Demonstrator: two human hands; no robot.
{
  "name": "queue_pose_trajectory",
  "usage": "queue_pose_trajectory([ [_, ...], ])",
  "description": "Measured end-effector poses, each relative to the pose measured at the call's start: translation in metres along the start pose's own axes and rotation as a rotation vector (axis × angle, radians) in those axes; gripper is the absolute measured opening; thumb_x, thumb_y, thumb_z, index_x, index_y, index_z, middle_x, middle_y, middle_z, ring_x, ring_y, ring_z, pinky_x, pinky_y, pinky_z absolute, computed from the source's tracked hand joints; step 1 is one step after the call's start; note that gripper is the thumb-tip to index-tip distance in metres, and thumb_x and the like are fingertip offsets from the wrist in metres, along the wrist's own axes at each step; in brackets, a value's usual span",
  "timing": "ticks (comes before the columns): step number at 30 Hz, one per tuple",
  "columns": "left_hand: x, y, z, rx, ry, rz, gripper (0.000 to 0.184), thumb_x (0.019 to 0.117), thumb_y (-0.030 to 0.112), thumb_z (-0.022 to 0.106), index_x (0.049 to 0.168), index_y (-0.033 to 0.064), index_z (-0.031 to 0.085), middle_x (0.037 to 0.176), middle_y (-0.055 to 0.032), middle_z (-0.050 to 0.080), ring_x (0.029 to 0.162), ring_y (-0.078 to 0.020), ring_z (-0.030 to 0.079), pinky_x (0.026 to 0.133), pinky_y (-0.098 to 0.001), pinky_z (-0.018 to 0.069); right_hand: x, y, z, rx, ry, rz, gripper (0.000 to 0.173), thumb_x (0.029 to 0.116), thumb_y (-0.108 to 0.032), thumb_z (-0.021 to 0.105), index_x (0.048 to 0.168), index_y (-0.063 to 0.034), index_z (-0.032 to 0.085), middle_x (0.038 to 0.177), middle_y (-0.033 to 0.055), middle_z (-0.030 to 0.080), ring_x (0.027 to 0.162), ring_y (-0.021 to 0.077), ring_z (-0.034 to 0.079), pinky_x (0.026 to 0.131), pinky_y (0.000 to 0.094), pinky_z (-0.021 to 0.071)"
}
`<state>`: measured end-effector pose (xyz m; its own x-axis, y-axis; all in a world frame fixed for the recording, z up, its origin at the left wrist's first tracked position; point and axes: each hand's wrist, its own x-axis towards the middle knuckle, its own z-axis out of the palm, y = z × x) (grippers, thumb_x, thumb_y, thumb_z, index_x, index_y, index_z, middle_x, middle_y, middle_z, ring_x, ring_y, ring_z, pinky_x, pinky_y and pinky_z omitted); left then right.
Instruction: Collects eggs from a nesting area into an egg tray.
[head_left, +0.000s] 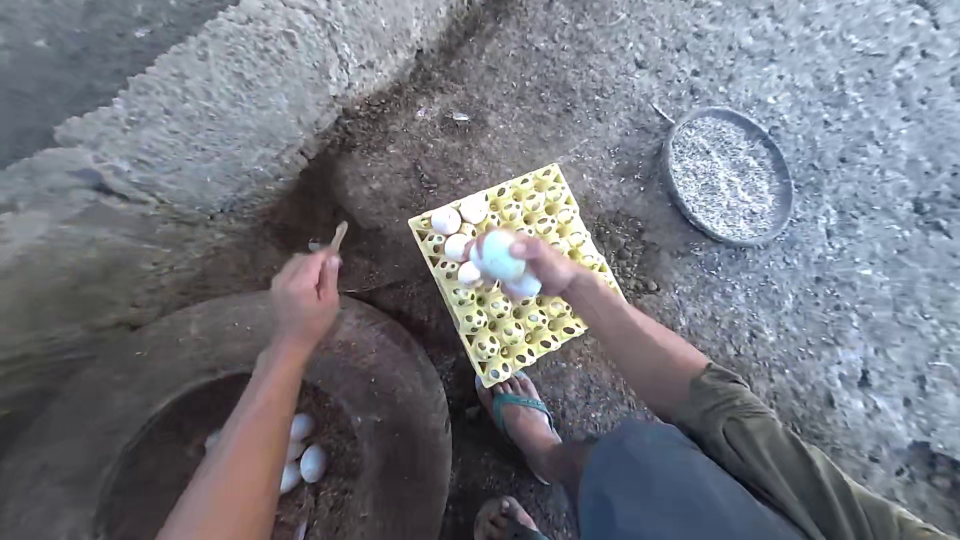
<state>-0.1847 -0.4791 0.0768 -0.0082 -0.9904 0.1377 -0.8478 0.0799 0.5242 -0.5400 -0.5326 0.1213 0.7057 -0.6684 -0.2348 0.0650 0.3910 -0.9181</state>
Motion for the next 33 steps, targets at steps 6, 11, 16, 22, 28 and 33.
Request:
queue_pose_trajectory([
  [6,0.020,-0.006,0.036,-0.098,-0.003,-0.349,0.072,0.1057,0.038,0.051,0.164,0.0127,0.018,0.150,-0.0288,0.045,0.136,-0.0497,0.045,0.109,-0.0669,0.0373,0.027,0.004,-0.032,-0.927,0.526,-0.086,0.047,0.0805,-0.042,0.082,0.116,-0.0118,0.073,0.132,0.0175,0.056,0.115,0.0284,0.060,0.089,0.0476,0.0552],
  [11,-0.013,-0.018,0.075,-0.093,-0.093,-0.353,0.064,0.1057,0.028,0.052,0.160,0.0067,0.026,0.118,-0.0290,0.060,0.098,-0.0435,0.064,0.088,-0.0618,0.0514,0.033,0.024,-0.037,-1.083,0.603,-0.186,0.048,0.0765,-0.050,0.083,0.111,-0.0179,0.075,0.133,0.0175,0.056,0.117,0.0325,0.059,0.091,0.0500,0.0550],
  [16,-0.020,-0.022,0.087,-0.065,-0.080,-0.380,0.060,0.1048,0.026,0.053,0.156,0.0036,0.031,0.113,-0.0293,0.062,0.092,-0.0434,0.066,0.083,-0.0618,0.0530,0.030,0.034,-0.037,-1.184,0.648,-0.273,0.046,0.0755,-0.051,0.085,0.107,-0.0189,0.076,0.132,0.0180,0.058,0.115,0.0360,0.058,0.089,0.0507,0.0541],
  [22,-0.025,-0.025,0.088,-0.046,-0.039,-0.400,0.058,0.1047,0.029,0.050,0.155,0.0042,0.033,0.110,-0.0268,0.063,0.088,-0.0424,0.066,0.078,-0.0615,0.0535,0.022,0.037,-0.030,-1.196,0.615,-0.264,0.029,0.0962,-0.038,0.068,0.115,-0.0180,0.076,0.128,0.0179,0.060,0.111,0.0326,0.062,0.087,0.0471,0.0567],
  [28,-0.026,-0.024,0.089,-0.074,-0.019,-0.400,0.058,0.1037,0.028,0.052,0.154,0.0034,0.035,0.109,-0.0261,0.064,0.086,-0.0412,0.067,0.077,-0.0602,0.0543,-0.004,0.018,-0.007,-1.379,0.383,0.049,0.050,0.0905,-0.029,0.073,0.134,-0.0110,0.057,0.129,0.0147,0.061,0.099,0.0329,0.068,0.076,0.0503,0.0591],
  [33,-0.026,-0.023,0.087,-0.098,-0.020,-0.408,0.058,0.1028,0.027,0.053,0.152,0.0018,0.038,0.108,-0.0268,0.064,0.087,-0.0424,0.066,0.078,-0.0619,0.0531,0.007,-0.007,-0.029,-1.095,0.419,0.129,0.039,0.0889,-0.024,0.077,0.120,-0.0029,0.066,0.117,0.0186,0.066,0.102,0.0319,0.067,0.087,0.0522,0.0554],
])
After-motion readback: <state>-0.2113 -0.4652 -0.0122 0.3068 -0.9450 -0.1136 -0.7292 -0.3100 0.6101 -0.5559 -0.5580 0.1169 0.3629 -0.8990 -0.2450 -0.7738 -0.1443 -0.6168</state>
